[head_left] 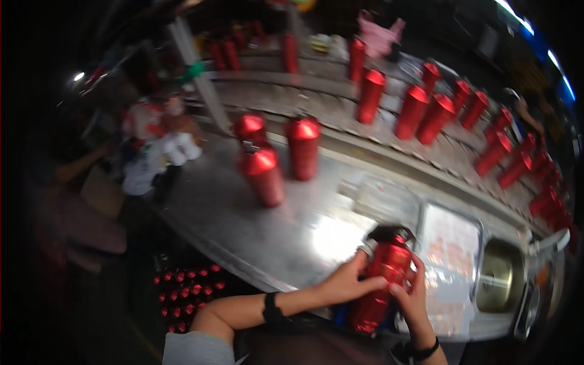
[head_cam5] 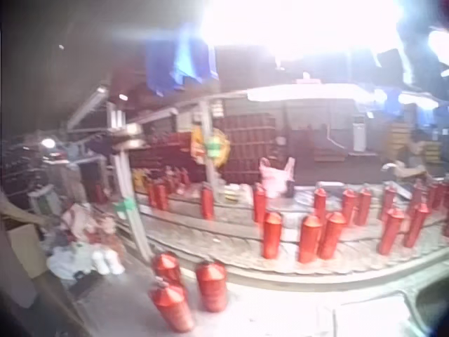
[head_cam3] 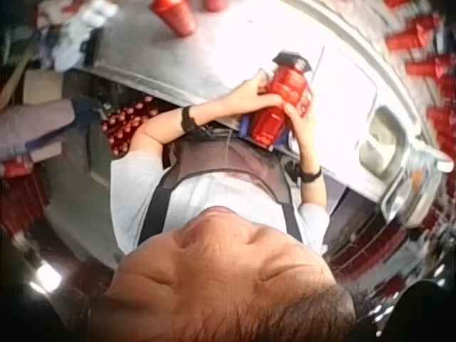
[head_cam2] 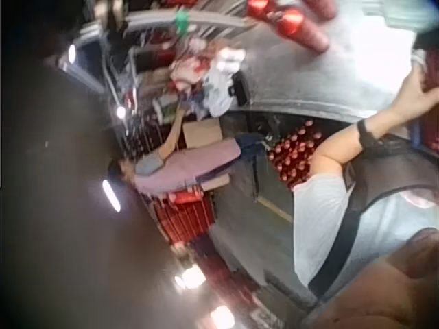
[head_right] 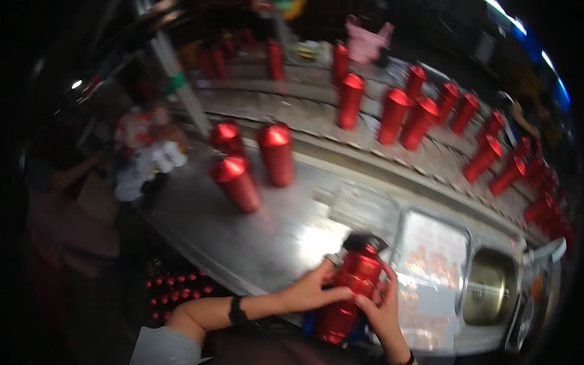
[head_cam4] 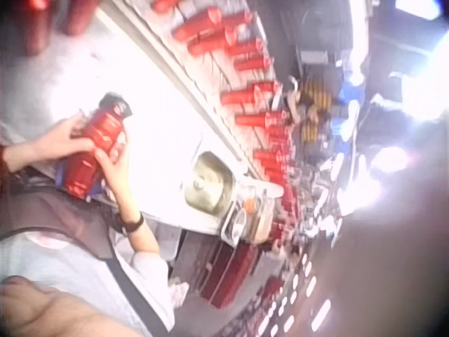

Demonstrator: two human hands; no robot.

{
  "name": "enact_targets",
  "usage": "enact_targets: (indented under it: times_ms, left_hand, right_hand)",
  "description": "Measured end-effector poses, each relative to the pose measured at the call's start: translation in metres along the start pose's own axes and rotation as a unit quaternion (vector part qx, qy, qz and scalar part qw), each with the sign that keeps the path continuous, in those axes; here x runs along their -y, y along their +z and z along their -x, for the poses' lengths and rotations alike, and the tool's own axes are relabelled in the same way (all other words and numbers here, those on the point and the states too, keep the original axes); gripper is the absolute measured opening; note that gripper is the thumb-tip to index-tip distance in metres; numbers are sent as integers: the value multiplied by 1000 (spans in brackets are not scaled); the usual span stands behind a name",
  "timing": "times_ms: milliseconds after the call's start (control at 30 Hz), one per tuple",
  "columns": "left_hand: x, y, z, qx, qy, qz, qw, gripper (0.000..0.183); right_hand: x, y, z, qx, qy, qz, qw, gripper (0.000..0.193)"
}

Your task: The person wipes a red bottle with a cloth and applies several adhesive labels to the side and bottom of the bottle. The person then places the finished bottle into a large cluster of other red bottles on the floor.

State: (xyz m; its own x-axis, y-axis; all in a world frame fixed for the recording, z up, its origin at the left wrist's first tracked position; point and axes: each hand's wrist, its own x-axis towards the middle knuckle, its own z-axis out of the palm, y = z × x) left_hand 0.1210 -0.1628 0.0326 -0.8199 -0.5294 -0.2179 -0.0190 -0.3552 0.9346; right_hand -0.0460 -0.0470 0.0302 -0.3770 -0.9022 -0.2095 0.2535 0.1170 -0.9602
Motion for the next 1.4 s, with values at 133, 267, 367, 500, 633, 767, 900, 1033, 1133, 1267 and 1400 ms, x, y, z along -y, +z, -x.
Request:
enact_targets:
  times_ms: [133,267,367,500,633,767,900,1033,1133,1267,1400]
  left_hand:
    - [23,11,-13,17,10,-79,997,81]
    - [2,11,-5,2,-8,-102,995,85]
    - [4,10,-12,-79,7,-161,984,92]
    - [-16,11,-10,-87,13,-181,980,98]
    - [-21,10,-5,-110,31,-195,974,98]
    - [-29,13,1,-99,33,-179,978,97]
    - [9,16,-20,-152,113,-185,964,84]
    - [6,5,-20,-98,85,-58,990,82]
    - [13,6,-23,-110,113,-73,985,78]
    - [-9,-4,-9,-67,68,-77,992,79]
    - [-3,-6,-10,-63,74,-61,993,82]
  right_hand:
    - [-26,-27,8,-4,-70,48,996,81]
    - [1,-11,10,4,-36,55,998,66]
    - [0,-24,1,34,19,94,995,65]
    - [-11,-18,-9,-16,-20,94,995,59]
    - [-9,-13,-9,-11,-32,106,994,55]
    - [2,-15,-3,-8,-6,115,993,58]
    - [32,0,11,-47,60,144,987,56]
    - [7,-15,-3,-62,35,136,988,54]
    - [18,-5,0,-46,40,159,985,53]
    - [16,2,-2,-53,24,138,989,50]
    - [22,10,1,-68,40,123,989,46]
